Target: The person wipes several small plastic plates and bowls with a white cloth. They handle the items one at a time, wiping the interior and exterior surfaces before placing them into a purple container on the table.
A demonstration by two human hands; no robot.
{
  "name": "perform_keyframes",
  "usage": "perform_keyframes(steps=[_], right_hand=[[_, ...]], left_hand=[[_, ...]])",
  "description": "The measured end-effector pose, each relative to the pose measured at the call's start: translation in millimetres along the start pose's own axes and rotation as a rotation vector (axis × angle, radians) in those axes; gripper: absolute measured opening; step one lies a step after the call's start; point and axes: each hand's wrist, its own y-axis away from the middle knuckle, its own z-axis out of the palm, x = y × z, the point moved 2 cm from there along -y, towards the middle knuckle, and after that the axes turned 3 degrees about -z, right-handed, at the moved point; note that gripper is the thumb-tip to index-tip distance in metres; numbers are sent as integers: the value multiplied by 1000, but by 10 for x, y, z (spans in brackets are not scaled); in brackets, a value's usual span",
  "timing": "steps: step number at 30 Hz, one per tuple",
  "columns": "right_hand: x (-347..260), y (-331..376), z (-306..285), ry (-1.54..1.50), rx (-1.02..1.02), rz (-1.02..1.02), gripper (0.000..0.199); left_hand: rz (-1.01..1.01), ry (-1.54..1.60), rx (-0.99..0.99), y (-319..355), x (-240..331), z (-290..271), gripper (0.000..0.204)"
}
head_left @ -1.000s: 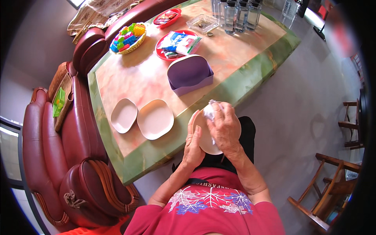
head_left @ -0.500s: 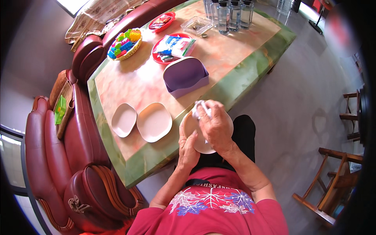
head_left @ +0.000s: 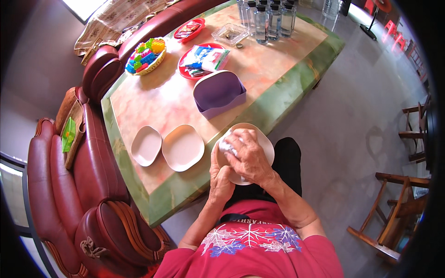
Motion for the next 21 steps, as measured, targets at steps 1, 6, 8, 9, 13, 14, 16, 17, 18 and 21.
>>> perform_keyframes(steps=[1, 6, 8, 9, 13, 14, 16, 17, 18, 21], right_hand=[[-58, 7, -13, -57, -46, -49, 38], [-100, 59, -71, -339, -236, -120, 28], [-84, 53, -45, -354, -223, -103, 28], [-81, 40, -35, -361, -216, -94, 28], [-64, -148, 4, 107, 30, -166, 26], [-9, -185, 3, 250, 81, -169, 29], [37, -189, -27, 389, 98, -118, 29], [59, -185, -46, 458, 106, -92, 29], [58, -151, -66, 520, 114, -87, 28], [55, 79, -170, 544, 52, 13, 26]], left_hand=[[-15, 33, 11, 10, 7, -34, 70], [-22, 27, -19, 78, 32, -102, 67], [-35, 34, 5, 82, 13, -129, 69], [-43, 38, 15, 76, 14, -129, 69], [16, 74, 13, 25, 65, -97, 76], [36, 50, 8, 21, 82, -75, 76], [78, -1, 5, 25, 131, -36, 77], [76, -1, 24, 25, 128, -40, 77], [73, 2, 44, 27, 111, -43, 76], [81, -6, 70, 20, 108, -51, 73]])
